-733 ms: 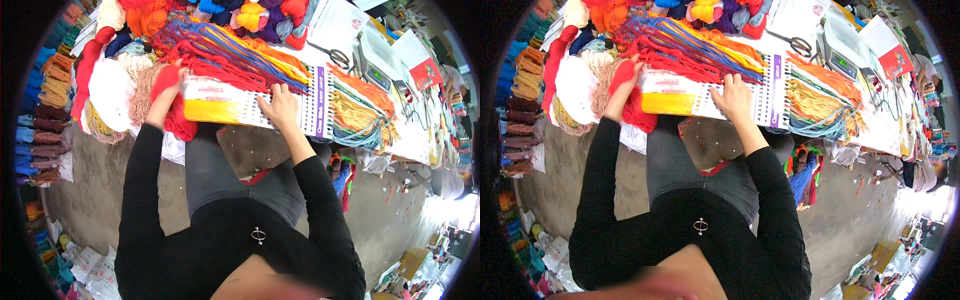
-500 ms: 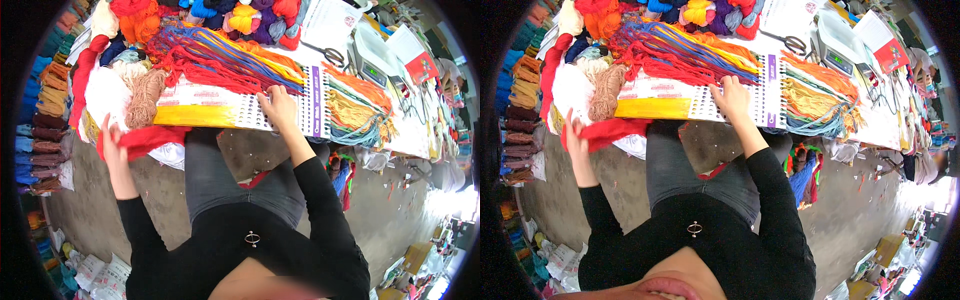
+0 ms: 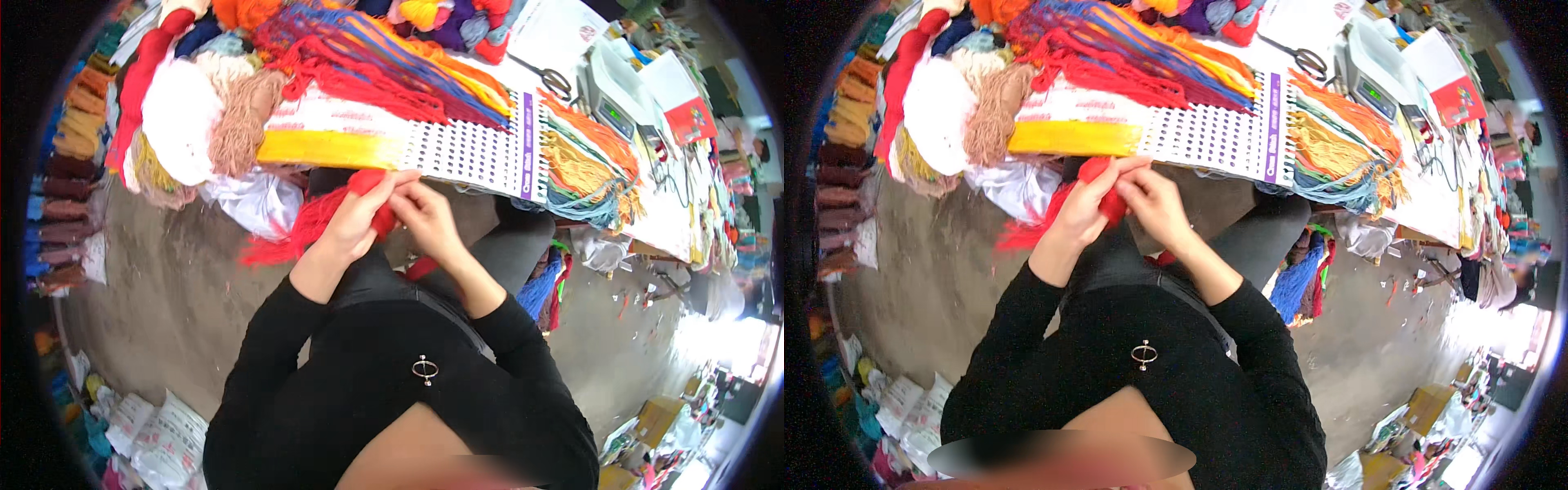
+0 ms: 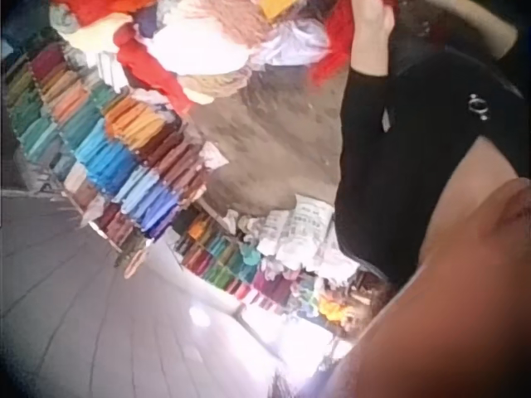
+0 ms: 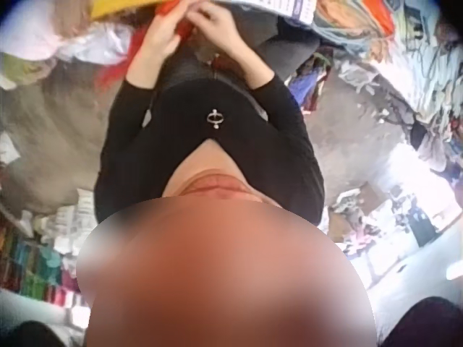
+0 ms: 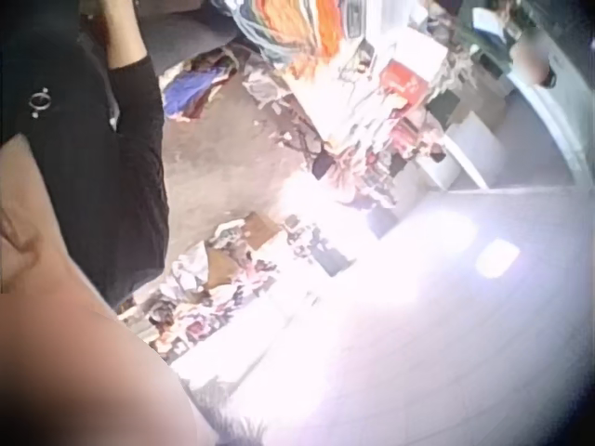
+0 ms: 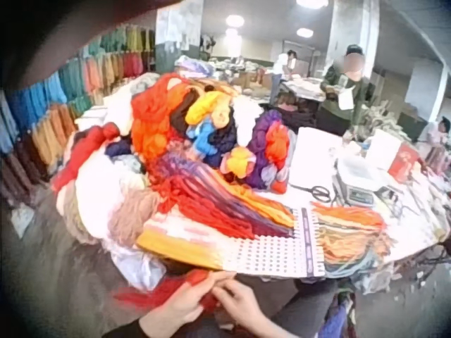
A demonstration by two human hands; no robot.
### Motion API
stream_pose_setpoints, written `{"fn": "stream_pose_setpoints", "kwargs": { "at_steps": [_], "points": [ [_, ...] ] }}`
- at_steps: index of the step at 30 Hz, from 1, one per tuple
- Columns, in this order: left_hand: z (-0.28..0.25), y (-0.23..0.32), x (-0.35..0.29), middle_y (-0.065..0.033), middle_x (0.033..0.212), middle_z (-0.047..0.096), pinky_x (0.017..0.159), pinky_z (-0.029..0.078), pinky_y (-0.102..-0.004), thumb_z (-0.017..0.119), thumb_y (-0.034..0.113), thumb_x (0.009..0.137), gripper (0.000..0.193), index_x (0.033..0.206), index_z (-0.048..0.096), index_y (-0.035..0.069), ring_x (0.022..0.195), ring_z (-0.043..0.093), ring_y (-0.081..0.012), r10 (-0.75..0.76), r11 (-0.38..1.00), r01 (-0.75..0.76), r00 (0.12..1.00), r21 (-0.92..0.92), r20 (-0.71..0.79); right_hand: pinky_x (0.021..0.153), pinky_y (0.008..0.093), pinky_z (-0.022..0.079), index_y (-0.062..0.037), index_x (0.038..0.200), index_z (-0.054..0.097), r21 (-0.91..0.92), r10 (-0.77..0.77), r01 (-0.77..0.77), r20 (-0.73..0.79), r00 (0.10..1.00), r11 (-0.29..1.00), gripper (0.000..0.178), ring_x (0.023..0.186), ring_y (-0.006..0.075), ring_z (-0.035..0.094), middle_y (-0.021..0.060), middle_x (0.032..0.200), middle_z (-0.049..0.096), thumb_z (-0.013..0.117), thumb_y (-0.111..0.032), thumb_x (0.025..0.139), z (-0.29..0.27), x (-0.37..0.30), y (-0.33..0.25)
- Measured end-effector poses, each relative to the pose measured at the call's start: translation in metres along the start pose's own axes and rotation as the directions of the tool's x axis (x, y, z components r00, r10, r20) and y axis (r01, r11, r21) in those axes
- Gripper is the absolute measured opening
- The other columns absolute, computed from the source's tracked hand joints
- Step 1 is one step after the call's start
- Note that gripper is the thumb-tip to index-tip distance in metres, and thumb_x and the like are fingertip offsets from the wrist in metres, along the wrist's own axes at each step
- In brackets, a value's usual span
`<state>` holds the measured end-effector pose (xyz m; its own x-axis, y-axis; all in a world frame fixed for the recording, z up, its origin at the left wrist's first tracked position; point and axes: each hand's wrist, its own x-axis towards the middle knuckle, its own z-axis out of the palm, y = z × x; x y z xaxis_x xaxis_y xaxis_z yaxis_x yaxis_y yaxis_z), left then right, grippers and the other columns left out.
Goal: Sorting and organizing bundles of colored yarn at a workbench.
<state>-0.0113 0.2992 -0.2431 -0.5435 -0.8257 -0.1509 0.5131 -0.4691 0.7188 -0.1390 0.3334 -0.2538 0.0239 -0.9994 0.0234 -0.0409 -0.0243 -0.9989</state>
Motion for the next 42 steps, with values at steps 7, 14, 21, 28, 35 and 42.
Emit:
{"fn": "stream_pose_setpoints", "kwargs": {
  "at_steps": [7,14,21,28,35,42],
  "points": [
    [-0.015,0.003,0.006,-0.0122,0.116,0.055,0.073,0.05,-0.0318,0.036,0.035,0.096,0.046,0.123,0.046,-0.001,0.098,0.056,-0.0203,-0.102,0.957,0.145,0.979,-0.251,0.175,0.058,0.0192,0.039,-0.0004,0.087,0.057,0.307,0.071,-0.058,-0.029,0.997,0.95,0.016,0.06,0.0058,0.049,-0.0001,0.07,0.055,0.052,-0.014,0.092,-0.006,-0.006,0.007],
    [-0.014,0.012,0.001,-0.0101,0.102,0.057,0.08,0.049,-0.0318,0.039,0.028,0.096,0.04,0.119,0.05,-0.002,0.091,0.056,-0.0167,-0.019,0.996,0.017,0.999,-0.088,-0.027,0.057,0.0211,0.041,-0.0027,0.088,0.049,0.451,0.147,-0.166,0.077,0.986,0.877,0.016,0.056,0.0122,0.055,0.0105,0.081,0.062,0.045,-0.016,0.095,-0.011,-0.01,0.007],
    [-0.017,0.023,-0.002,-0.0032,0.079,0.056,0.057,0.048,-0.0237,0.04,0.03,0.096,0.04,0.116,0.053,-0.001,0.066,0.053,-0.0094,-0.022,0.997,0.034,0.987,0.074,-0.158,0.048,0.0194,0.041,-0.0035,0.086,0.047,0.462,0.221,-0.206,0.021,0.975,0.863,0.021,0.049,0.0105,0.052,0.0036,0.063,0.054,0.045,-0.022,0.095,-0.005,-0.015,0.007],
    [-0.018,0.022,-0.004,-0.0047,0.078,0.058,0.055,0.047,-0.0222,0.04,0.03,0.096,0.039,0.116,0.053,-0.001,0.065,0.056,-0.0105,-0.034,0.997,0.046,0.985,0.068,-0.17,0.047,0.0198,0.042,-0.0035,0.088,0.046,0.422,0.209,-0.199,0.023,0.978,0.884,0.023,0.047,0.0091,0.05,0.0022,0.059,0.052,0.043,-0.025,0.096,-0.006,-0.016,0.007],
    [-0.018,0.02,-0.002,-0.0051,0.081,0.061,0.055,0.044,-0.0209,0.037,0.031,0.097,0.041,0.117,0.052,0.0,0.074,0.057,-0.0096,-0.039,0.997,0.049,0.984,0.052,-0.175,0.047,0.0195,0.042,-0.0031,0.088,0.046,0.44,0.213,-0.203,0.028,0.977,0.875,0.022,0.047,0.0093,0.05,0.0025,0.059,0.052,0.044,-0.023,0.096,-0.007,-0.017,0.013],
    [-0.019,0.02,0.003,-0.0078,0.087,0.063,0.052,0.041,-0.0183,0.036,0.031,0.097,0.041,0.119,0.05,-0.001,0.074,0.057,-0.0093,-0.074,0.997,0.076,0.995,0.024,-0.072,0.046,0.0216,0.041,-0.0014,0.088,0.048,0.426,0.267,-0.268,0.064,0.962,0.864,0.019,0.046,0.0112,0.048,0.0024,0.056,0.048,0.046,-0.019,0.095,-0.012,-0.018,0.009]
  ]
}}
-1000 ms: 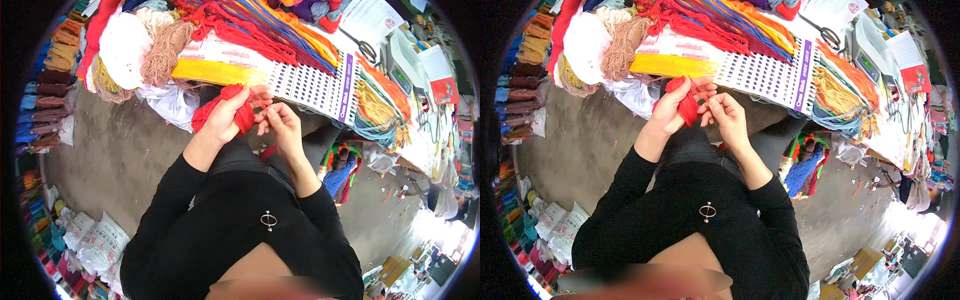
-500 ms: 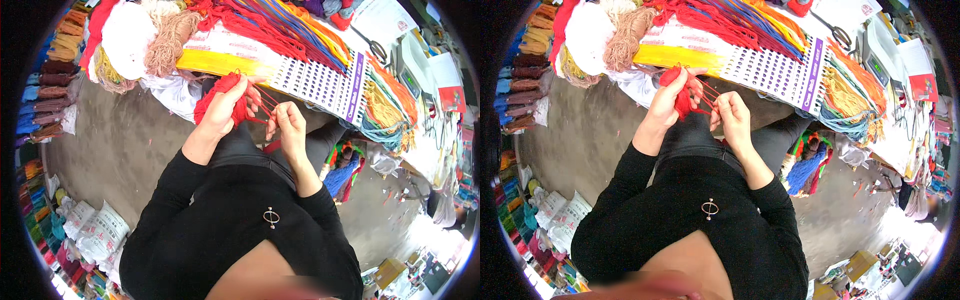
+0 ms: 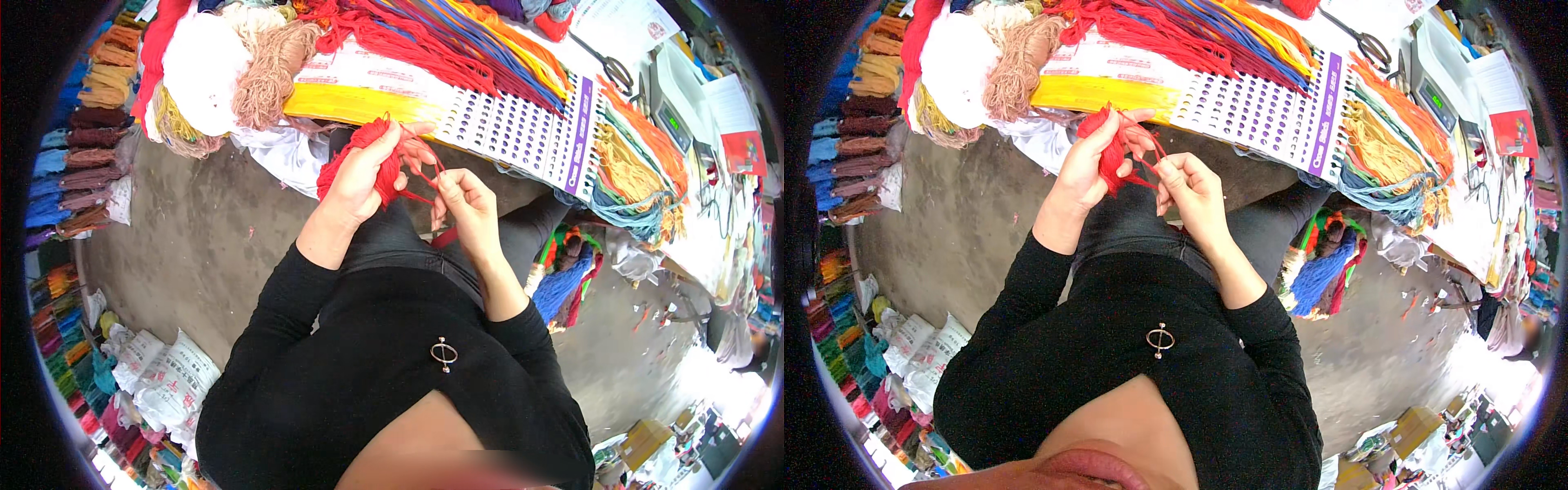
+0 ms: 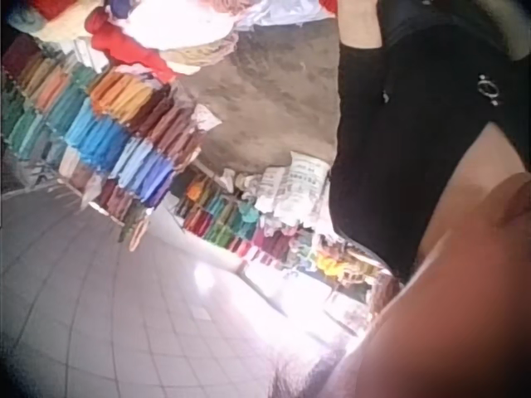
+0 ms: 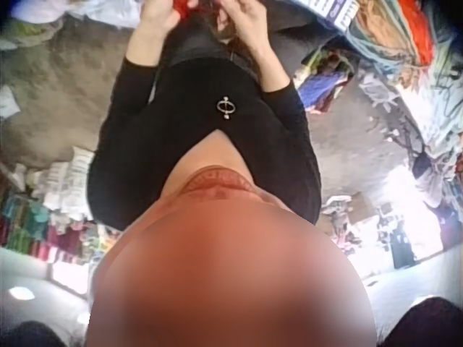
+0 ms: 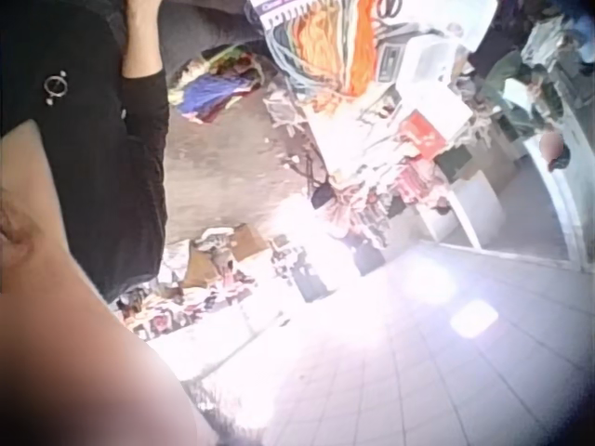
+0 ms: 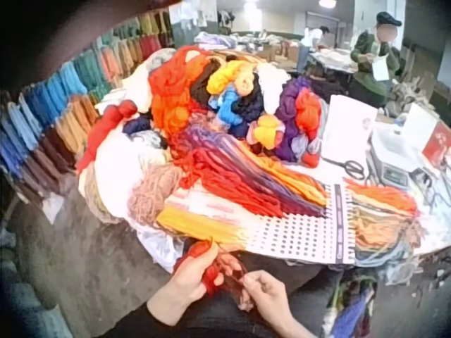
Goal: Sorting and organizing bundles of colored yarn at a workbench.
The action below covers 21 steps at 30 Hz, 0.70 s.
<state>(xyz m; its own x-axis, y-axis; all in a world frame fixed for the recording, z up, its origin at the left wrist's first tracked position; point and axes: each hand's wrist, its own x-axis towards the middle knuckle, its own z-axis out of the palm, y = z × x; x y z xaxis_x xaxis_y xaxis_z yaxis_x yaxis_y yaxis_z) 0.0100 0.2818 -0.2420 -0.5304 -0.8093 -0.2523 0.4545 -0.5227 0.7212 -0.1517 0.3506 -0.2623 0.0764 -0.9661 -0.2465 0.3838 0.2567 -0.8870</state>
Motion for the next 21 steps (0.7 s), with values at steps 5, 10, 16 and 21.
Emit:
{"fn": "stream_pose_setpoints", "kwargs": {
  "at_steps": [5,10,16,21],
  "points": [
    [0.004,0.0,-0.001,-0.0099,0.089,0.064,0.048,0.039,-0.0177,0.036,0.033,0.097,0.043,0.12,0.049,-0.001,0.069,0.057,-0.0098,-0.032,0.999,0.032,0.999,0.017,-0.017,0.049,0.0213,0.042,-0.0012,0.089,0.05,0.008,-0.024,0.024,0.053,0.998,1.0,0.017,0.048,0.011,0.049,0.0018,0.058,0.049,0.047,-0.018,0.094,-0.004,0.0,0.002],
    [0.003,0.0,0.0,-0.0098,0.087,0.064,0.046,0.038,-0.0169,0.036,0.033,0.097,0.042,0.117,0.051,0.0,0.065,0.057,-0.0095,-0.064,0.998,0.064,0.998,-0.013,-0.021,0.048,0.0204,0.041,-0.0003,0.091,0.053,0.041,0.033,-0.038,0.103,0.994,0.998,0.022,0.05,0.0091,0.05,0.0011,0.06,0.051,0.051,-0.022,0.093,-0.006,-0.001,0.001],
    [-0.002,-0.004,-0.001,-0.0074,0.074,0.063,0.041,0.037,-0.0176,0.034,0.036,0.097,0.046,0.099,0.058,-0.003,0.059,0.058,-0.0108,-0.04,0.985,0.047,0.998,0.168,-0.043,0.053,0.0227,0.043,0.0019,0.083,0.059,0.123,0.037,-0.067,0.238,0.971,0.99,0.021,0.058,0.0106,0.054,0.0053,0.073,0.058,0.055,-0.017,0.089,-0.007,-0.005,-0.013],
    [0.011,-0.004,-0.002,-0.0146,0.108,0.061,0.081,0.047,-0.0302,0.029,0.042,0.096,0.056,0.116,0.05,-0.006,0.098,0.06,-0.0208,-0.117,0.989,0.125,0.989,-0.082,0.093,0.051,0.0199,0.038,-0.0007,0.089,0.055,0.515,-0.048,0.179,-0.259,0.965,0.838,0.019,0.056,0.0086,0.046,0.004,0.076,0.056,0.049,-0.018,0.093,-0.035,0.019,-0.001]
  ]
}}
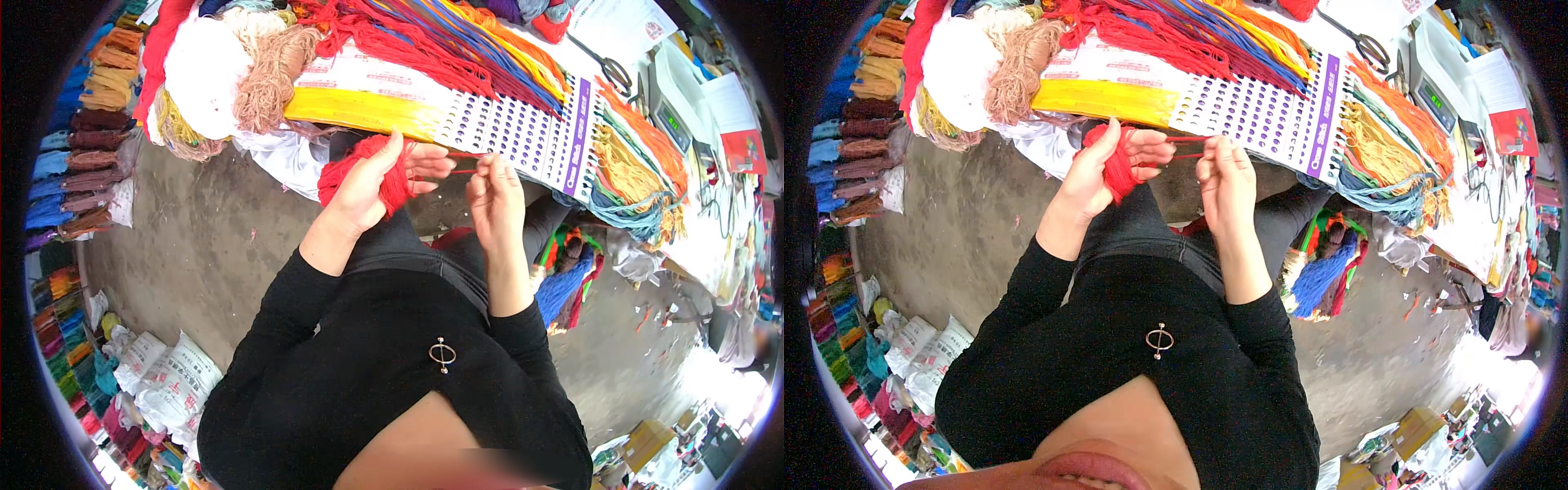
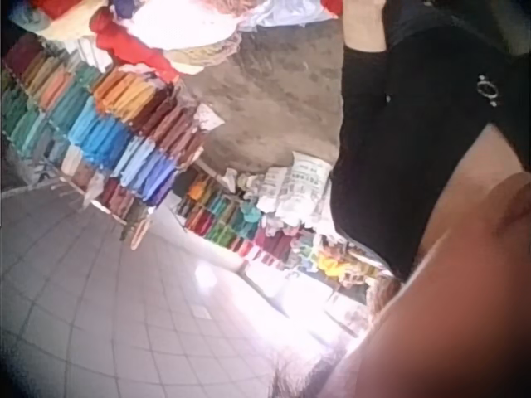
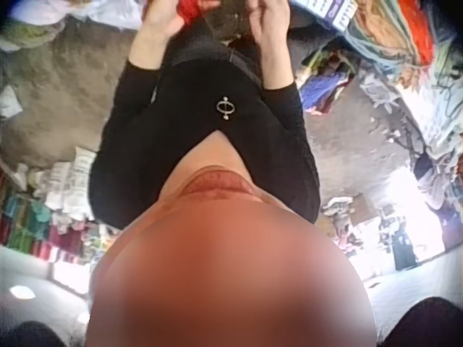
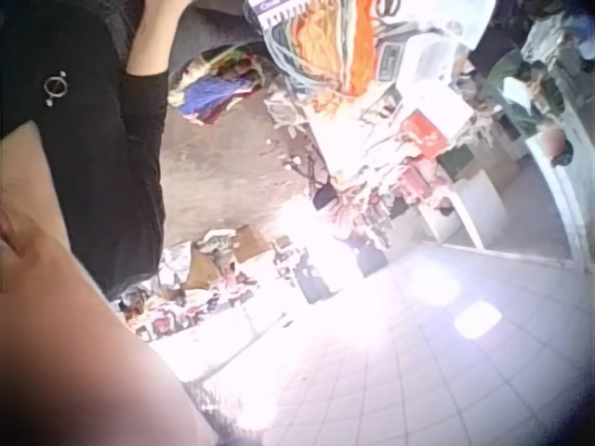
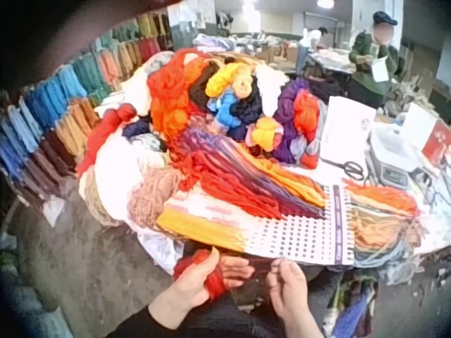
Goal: Sorting and organizing bundles of colored yarn at a workbench.
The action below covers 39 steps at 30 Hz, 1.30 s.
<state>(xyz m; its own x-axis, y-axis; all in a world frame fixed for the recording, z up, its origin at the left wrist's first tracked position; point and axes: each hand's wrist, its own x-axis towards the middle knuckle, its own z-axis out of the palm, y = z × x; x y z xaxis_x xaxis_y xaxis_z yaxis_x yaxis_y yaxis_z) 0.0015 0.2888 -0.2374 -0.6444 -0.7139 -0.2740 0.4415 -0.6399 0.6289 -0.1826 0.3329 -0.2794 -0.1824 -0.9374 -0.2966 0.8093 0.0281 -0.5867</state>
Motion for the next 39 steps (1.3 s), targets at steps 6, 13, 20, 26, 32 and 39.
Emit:
{"fn": "stream_pose_setpoints", "kwargs": {
  "at_steps": [6,13,20,26,32,39],
  "points": [
    [0.018,-0.015,-0.004,-0.0037,0.09,0.058,0.053,0.043,-0.0198,0.034,0.032,0.098,0.042,0.118,0.054,0.001,0.066,0.052,-0.0072,0.085,0.964,-0.057,0.992,0.259,-0.096,0.049,0.0186,0.04,0.0025,0.086,0.058,-0.591,0.0,0.164,0.268,0.963,0.789,0.008,0.055,0.0054,0.05,0.0015,0.079,0.053,0.058,-0.005,0.086,0.045,-0.026,0.022],
    [0.015,-0.016,-0.004,-0.0066,0.105,0.059,0.06,0.045,-0.0221,0.034,0.032,0.097,0.044,0.123,0.048,-0.001,0.079,0.056,-0.0099,0.071,0.997,-0.07,0.996,0.029,-0.047,0.056,0.0182,0.039,-0.0014,0.087,0.053,-0.497,-0.011,0.172,0.31,0.951,0.851,0.011,0.058,0.0055,0.051,0.0004,0.074,0.053,0.053,-0.012,0.091,0.035,-0.026,0.025],
    [0.007,-0.014,0.002,-0.014,0.117,0.054,0.083,0.049,-0.0344,0.033,0.033,0.097,0.045,0.123,0.045,-0.002,0.106,0.055,-0.023,0.094,0.991,-0.099,0.994,-0.09,-0.054,0.063,0.0222,0.044,-0.0034,0.089,0.048,-0.307,0.088,-0.004,0.26,0.962,0.952,0.016,0.063,0.0133,0.059,0.0093,0.08,0.061,0.048,-0.019,0.093,0.035,-0.032,0.011],
    [0.007,-0.006,-0.002,-0.0143,0.107,0.058,0.081,0.049,-0.0336,0.033,0.031,0.098,0.044,0.122,0.046,-0.003,0.095,0.059,-0.022,0.167,0.985,-0.17,0.983,-0.041,-0.07,0.058,0.0231,0.046,-0.0035,0.09,0.046,-0.346,0.096,-0.002,0.254,0.963,0.938,0.016,0.06,0.0148,0.058,0.0115,0.08,0.06,0.046,-0.019,0.094,0.027,-0.03,0.009],
    [0.008,-0.01,-0.002,-0.0152,0.108,0.059,0.063,0.048,-0.0259,0.035,0.032,0.097,0.044,0.117,0.049,-0.005,0.073,0.058,-0.0158,0.196,0.975,-0.185,0.977,0.121,-0.086,0.058,0.0231,0.045,-0.0031,0.092,0.047,-0.366,-0.001,0.068,0.18,0.984,0.928,0.017,0.061,0.0139,0.058,0.0091,0.082,0.06,0.045,-0.02,0.095,0.028,-0.026,0.012],
    [0.026,-0.009,-0.005,-0.0052,0.087,0.064,0.047,0.035,-0.0175,0.041,0.027,0.096,0.037,0.113,0.056,-0.002,0.05,0.042,-0.0028,0.232,0.95,-0.184,0.956,0.251,-0.178,0.059,0.0223,0.045,-0.0022,0.094,0.048,-0.178,0.129,-0.095,0.188,0.974,0.979,0.02,0.063,0.0155,0.06,0.0107,0.085,0.062,0.043,-0.022,0.096,0.036,-0.031,0.006]
  ]
}}
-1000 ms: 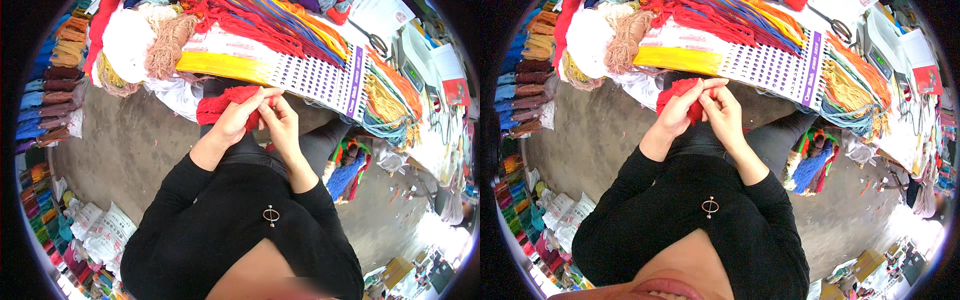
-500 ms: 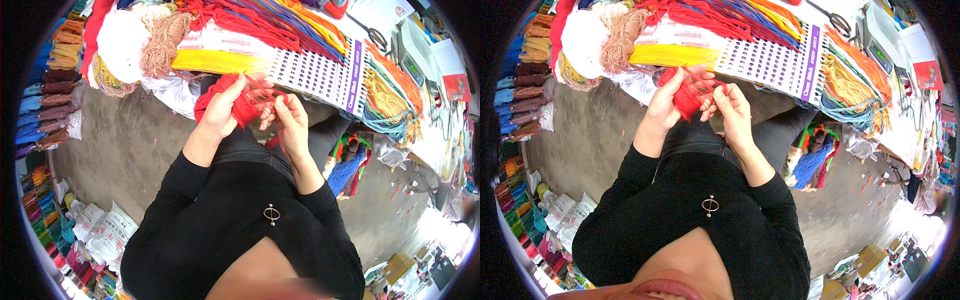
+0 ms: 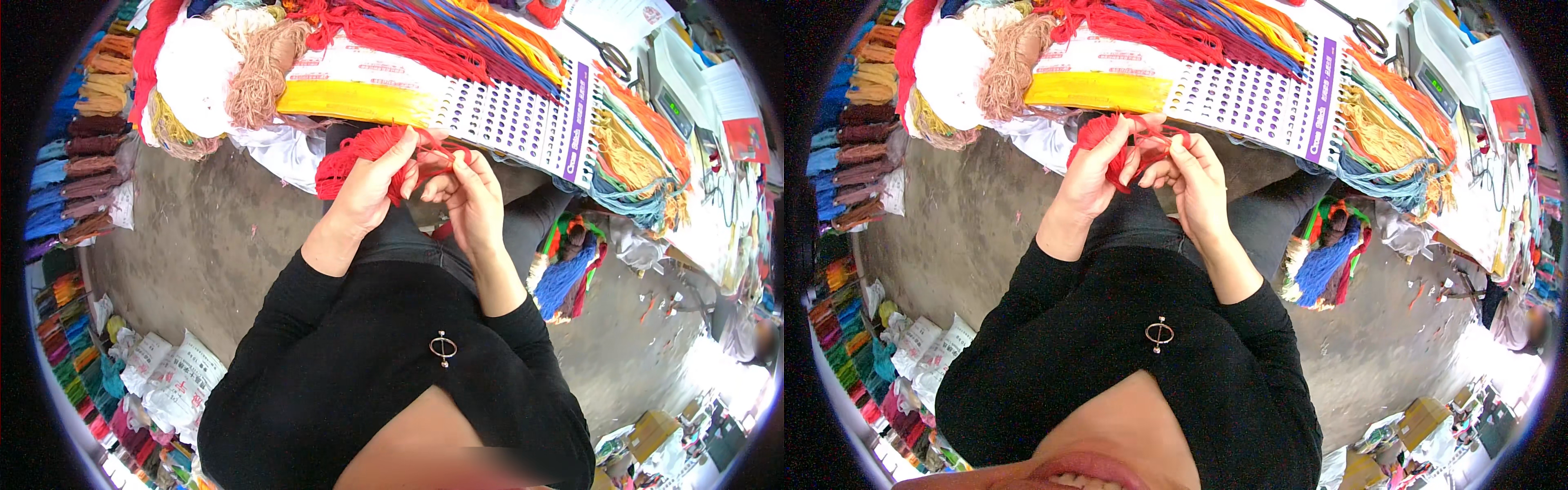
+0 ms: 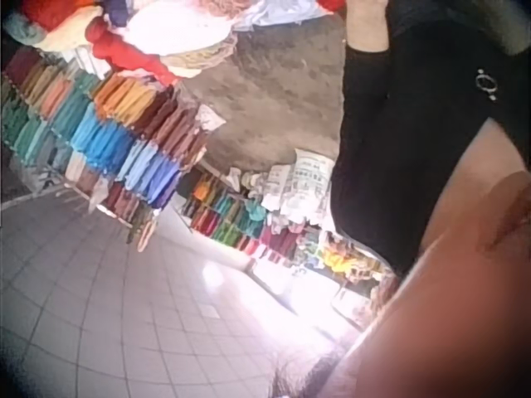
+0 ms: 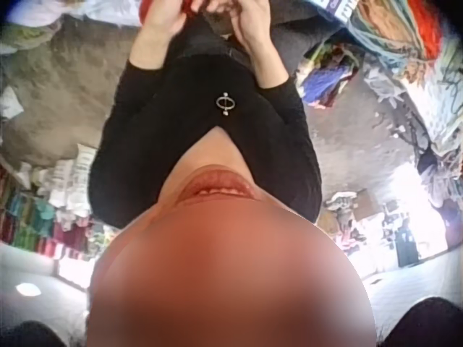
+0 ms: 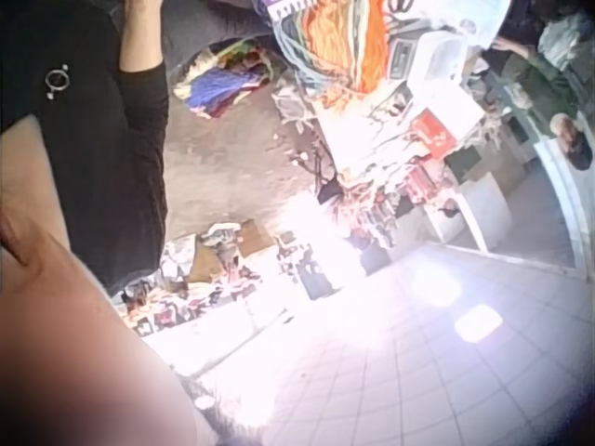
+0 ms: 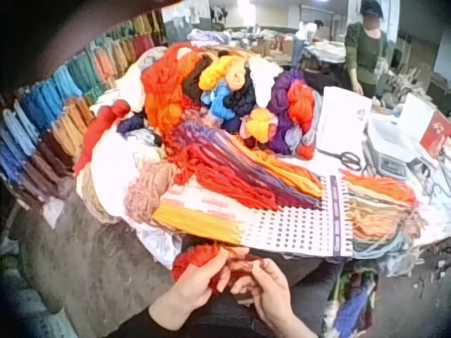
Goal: Sorting and organizing bundles of colored yarn at a workbench.
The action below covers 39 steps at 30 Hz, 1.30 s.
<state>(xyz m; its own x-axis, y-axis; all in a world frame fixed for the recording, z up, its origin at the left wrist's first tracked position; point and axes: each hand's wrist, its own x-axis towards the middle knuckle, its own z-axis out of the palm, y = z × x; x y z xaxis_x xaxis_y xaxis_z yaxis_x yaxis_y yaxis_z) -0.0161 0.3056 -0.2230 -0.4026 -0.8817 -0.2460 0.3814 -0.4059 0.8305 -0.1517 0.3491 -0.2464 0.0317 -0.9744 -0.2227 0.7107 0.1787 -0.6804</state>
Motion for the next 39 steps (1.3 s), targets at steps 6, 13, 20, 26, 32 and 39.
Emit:
{"fn": "stream_pose_setpoints", "kwargs": {
  "at_steps": [6,13,20,26,32,39],
  "points": [
    [-0.008,-0.004,0.002,-0.0039,0.088,0.063,0.054,0.038,-0.0173,0.041,0.028,0.096,0.039,0.114,0.056,-0.002,0.055,0.046,-0.0038,-0.093,0.987,0.108,0.987,-0.116,0.132,0.055,0.0229,0.045,-0.0024,0.094,0.047,0.097,0.088,-0.091,0.027,0.996,0.991,0.017,0.06,0.0179,0.06,0.0143,0.085,0.062,0.042,-0.018,0.094,0.003,0.004,-0.001],
    [-0.004,-0.004,0.004,-0.005,0.081,0.063,0.066,0.045,-0.0233,0.053,0.015,0.09,0.023,0.099,0.062,-0.003,0.068,0.055,-0.0087,0.025,0.997,-0.027,1.0,-0.076,-0.016,0.046,0.0218,0.042,-0.0039,0.088,0.045,-0.065,0.022,-0.023,-0.015,1.0,0.998,0.018,0.048,0.0145,0.054,0.0106,0.069,0.058,0.042,-0.02,0.095,0.002,-0.001,0.0],
    [-0.008,-0.008,0.009,-0.0077,0.085,0.064,0.063,0.045,-0.022,0.053,0.013,0.09,0.02,0.098,0.062,-0.003,0.065,0.055,-0.0096,0.129,0.991,-0.131,0.99,-0.03,-0.066,0.042,0.0191,0.039,-0.0047,0.088,0.043,-0.265,-0.081,0.058,-0.075,0.994,0.963,0.019,0.042,0.0117,0.051,0.0076,0.059,0.056,0.042,-0.022,0.096,0.005,-0.005,0.002],
    [-0.004,-0.002,0.006,-0.0099,0.085,0.065,0.051,0.043,-0.0193,0.052,0.015,0.091,0.023,0.102,0.059,-0.003,0.056,0.053,-0.0084,0.105,0.993,-0.108,0.992,-0.04,-0.066,0.043,0.0194,0.039,-0.0041,0.09,0.043,-0.268,-0.082,0.061,-0.068,0.994,0.961,0.02,0.042,0.0116,0.051,0.0075,0.058,0.055,0.04,-0.023,0.097,0.002,-0.005,0.003],
    [-0.001,0.001,0.001,-0.0098,0.078,0.064,0.049,0.038,-0.0187,0.047,0.022,0.093,0.033,0.106,0.057,-0.007,0.046,0.044,-0.0062,0.059,0.998,-0.059,0.997,0.003,-0.048,0.042,0.0194,0.039,-0.0038,0.09,0.043,-0.279,-0.092,0.071,-0.063,0.994,0.958,0.02,0.042,0.0114,0.051,0.007,0.058,0.055,0.039,-0.022,0.097,0.003,-0.005,0.001],
    [-0.003,0.008,0.002,-0.0088,0.08,0.064,0.047,0.035,-0.0179,0.046,0.024,0.093,0.034,0.107,0.057,-0.005,0.041,0.033,-0.0023,-0.069,0.992,0.061,0.995,-0.111,-0.069,0.043,0.0206,0.041,-0.003,0.094,0.046,-0.284,0.049,-0.052,-0.019,0.999,0.958,0.02,0.044,0.012,0.052,0.0059,0.058,0.054,0.042,-0.023,0.096,0.006,-0.007,-0.004]
  ]
}}
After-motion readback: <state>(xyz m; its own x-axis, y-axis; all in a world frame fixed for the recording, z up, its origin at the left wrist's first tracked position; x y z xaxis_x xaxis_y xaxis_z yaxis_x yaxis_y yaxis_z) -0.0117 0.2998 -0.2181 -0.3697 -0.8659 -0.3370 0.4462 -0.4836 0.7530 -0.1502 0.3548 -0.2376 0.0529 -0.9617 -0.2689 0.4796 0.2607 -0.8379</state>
